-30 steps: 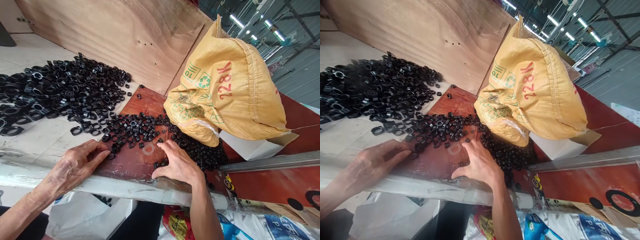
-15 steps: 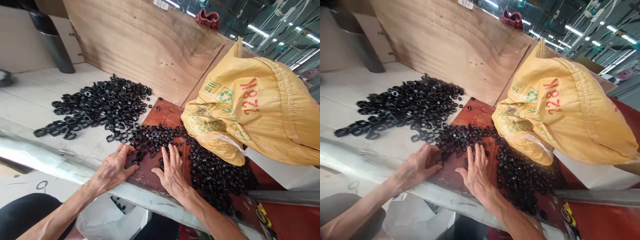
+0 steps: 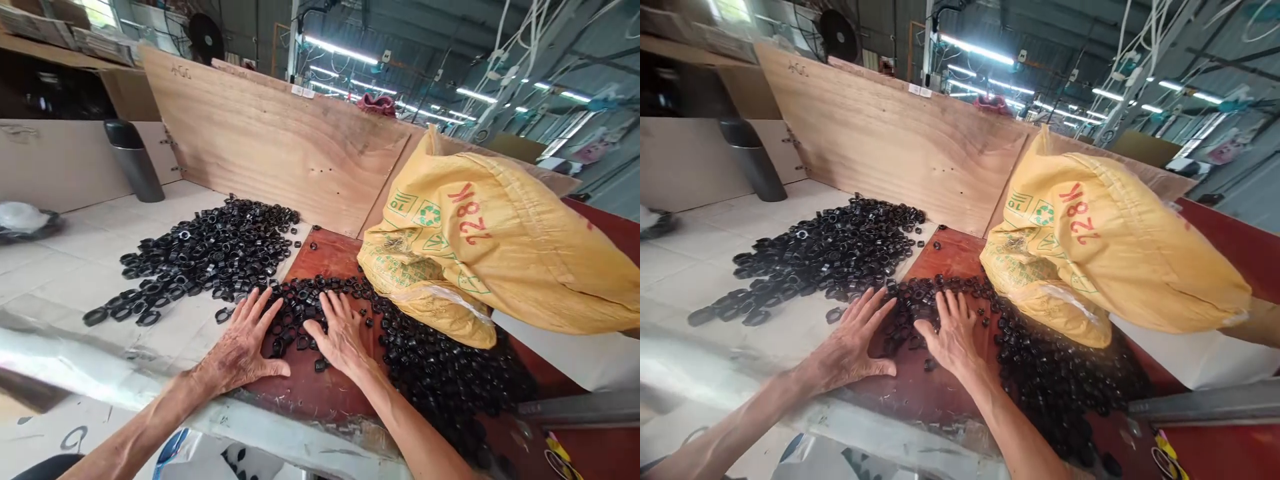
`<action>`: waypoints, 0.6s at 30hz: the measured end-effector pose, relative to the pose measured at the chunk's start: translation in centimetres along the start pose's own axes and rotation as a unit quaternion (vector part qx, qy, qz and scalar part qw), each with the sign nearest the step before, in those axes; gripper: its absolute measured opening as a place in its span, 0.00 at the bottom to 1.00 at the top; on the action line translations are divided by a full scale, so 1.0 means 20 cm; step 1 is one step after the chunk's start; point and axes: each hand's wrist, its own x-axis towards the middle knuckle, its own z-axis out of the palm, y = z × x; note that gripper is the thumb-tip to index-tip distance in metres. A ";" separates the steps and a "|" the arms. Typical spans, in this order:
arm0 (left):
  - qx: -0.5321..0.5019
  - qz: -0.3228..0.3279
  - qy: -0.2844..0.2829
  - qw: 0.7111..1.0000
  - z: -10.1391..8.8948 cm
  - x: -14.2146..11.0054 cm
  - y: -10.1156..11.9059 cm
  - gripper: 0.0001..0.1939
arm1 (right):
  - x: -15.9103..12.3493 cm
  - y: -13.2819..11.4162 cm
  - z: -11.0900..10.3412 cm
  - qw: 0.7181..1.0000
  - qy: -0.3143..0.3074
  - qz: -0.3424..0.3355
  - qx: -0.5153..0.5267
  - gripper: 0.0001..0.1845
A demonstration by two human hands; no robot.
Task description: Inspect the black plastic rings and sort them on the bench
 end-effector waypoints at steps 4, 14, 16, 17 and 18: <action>0.006 0.014 -0.008 1.000 0.03 -0.06 0.02 0.66 | -0.06 -0.07 -0.01 0.997 -0.027 -0.067 0.039 0.37; 0.018 0.011 0.026 0.999 0.03 -0.12 0.04 0.66 | 0.25 0.05 -0.15 0.997 0.039 -0.059 0.029 0.35; 0.013 0.005 0.025 1.000 0.04 -0.11 0.04 0.66 | 0.36 0.08 -0.15 0.997 -0.003 -0.077 0.030 0.37; 0.009 0.002 0.023 1.000 0.05 -0.11 0.03 0.65 | 0.39 0.07 -0.13 0.996 -0.011 -0.087 0.030 0.36; 0.007 0.001 0.021 1.000 0.05 -0.10 0.03 0.65 | 0.40 0.05 -0.11 0.995 -0.018 -0.098 0.031 0.35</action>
